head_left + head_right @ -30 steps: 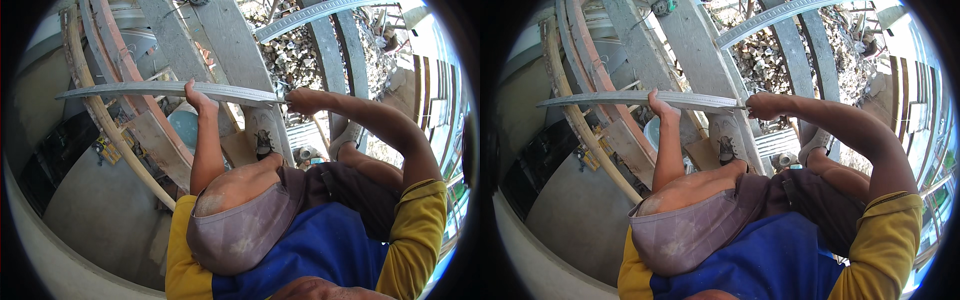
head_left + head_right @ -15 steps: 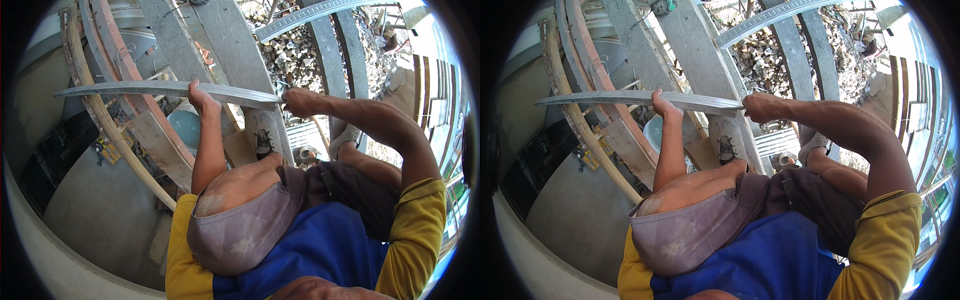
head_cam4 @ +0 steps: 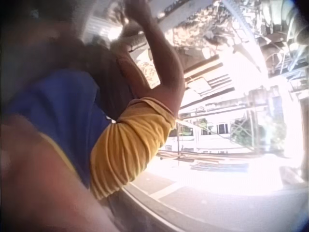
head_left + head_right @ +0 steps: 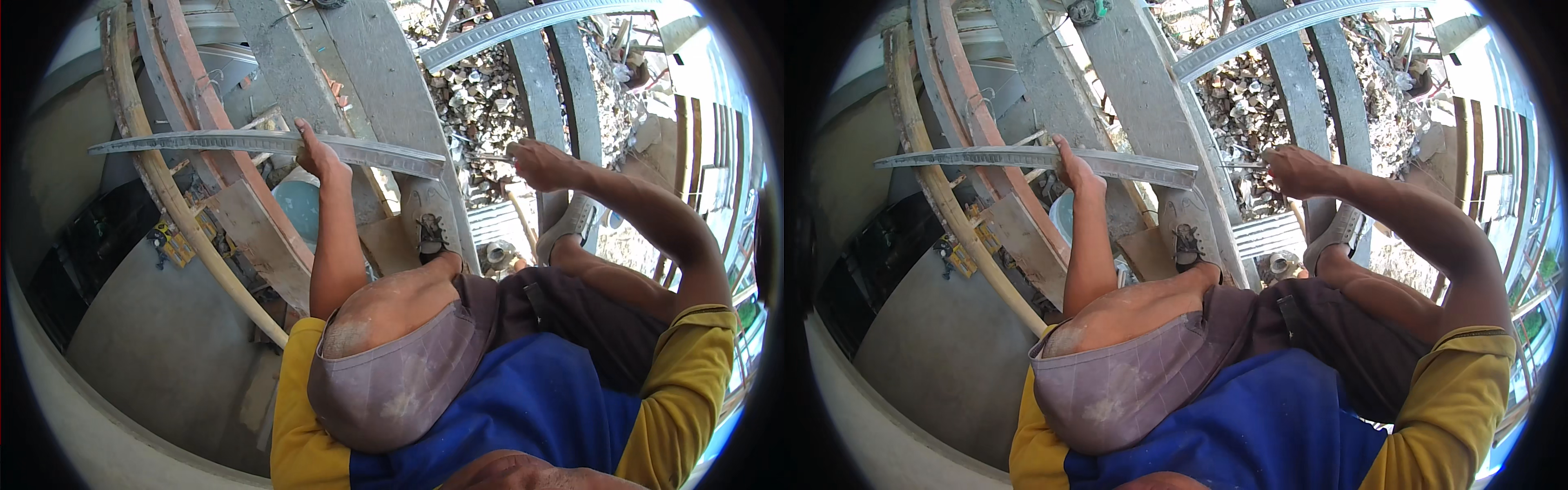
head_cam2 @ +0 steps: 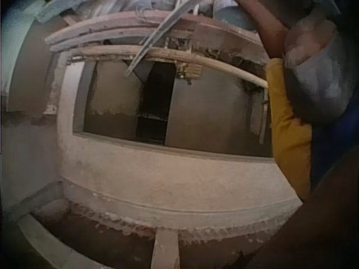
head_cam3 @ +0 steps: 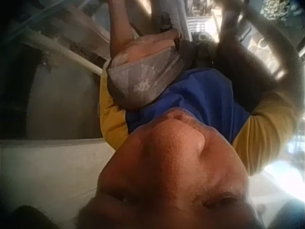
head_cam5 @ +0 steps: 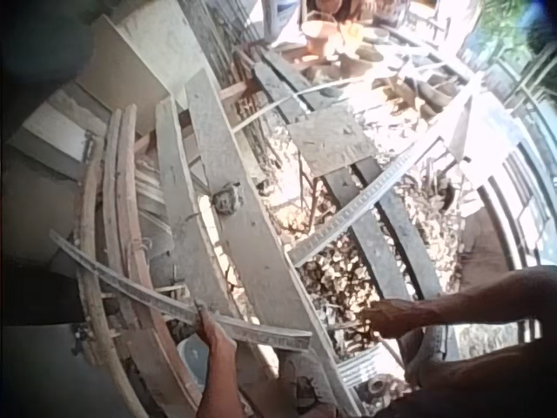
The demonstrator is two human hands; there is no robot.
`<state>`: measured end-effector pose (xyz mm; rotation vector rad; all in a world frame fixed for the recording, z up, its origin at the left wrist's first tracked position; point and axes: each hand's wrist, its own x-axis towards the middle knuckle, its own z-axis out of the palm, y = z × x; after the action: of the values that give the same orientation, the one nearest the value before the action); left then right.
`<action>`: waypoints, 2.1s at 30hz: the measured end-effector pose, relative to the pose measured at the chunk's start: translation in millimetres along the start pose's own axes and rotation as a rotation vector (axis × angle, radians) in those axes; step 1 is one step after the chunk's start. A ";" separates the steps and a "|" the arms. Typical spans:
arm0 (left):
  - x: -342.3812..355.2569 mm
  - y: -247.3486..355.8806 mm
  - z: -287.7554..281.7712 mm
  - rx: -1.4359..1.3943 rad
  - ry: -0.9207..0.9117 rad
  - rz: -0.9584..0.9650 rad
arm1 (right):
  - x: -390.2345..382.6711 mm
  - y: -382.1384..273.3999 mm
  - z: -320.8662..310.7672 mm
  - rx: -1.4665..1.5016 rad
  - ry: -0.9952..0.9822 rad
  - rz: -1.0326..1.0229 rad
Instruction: Measure a metal stud with a tape measure and cut it using tin snips.
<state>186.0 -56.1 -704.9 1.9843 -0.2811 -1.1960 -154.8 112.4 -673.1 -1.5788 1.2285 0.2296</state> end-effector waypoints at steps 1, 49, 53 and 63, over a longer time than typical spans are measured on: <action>4.6 0.7 -3.3 -0.022 -0.003 -0.011 | -4.7 0.9 1.9 -0.109 0.316 -0.040; -16.6 -3.5 18.5 -0.481 -0.186 -0.153 | 5.3 -43.7 1.3 0.347 0.183 -0.088; -12.8 -10.7 18.1 -0.474 -0.200 -0.130 | 13.0 -46.2 -0.5 0.340 0.145 -0.040; -9.4 -13.7 21.8 -0.436 -0.119 -0.168 | 19.8 -48.2 1.4 0.316 0.074 0.032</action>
<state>160.4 -53.1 -714.0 1.5823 0.0866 -1.3521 -107.4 97.1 -657.8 -1.3040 1.2786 -0.0043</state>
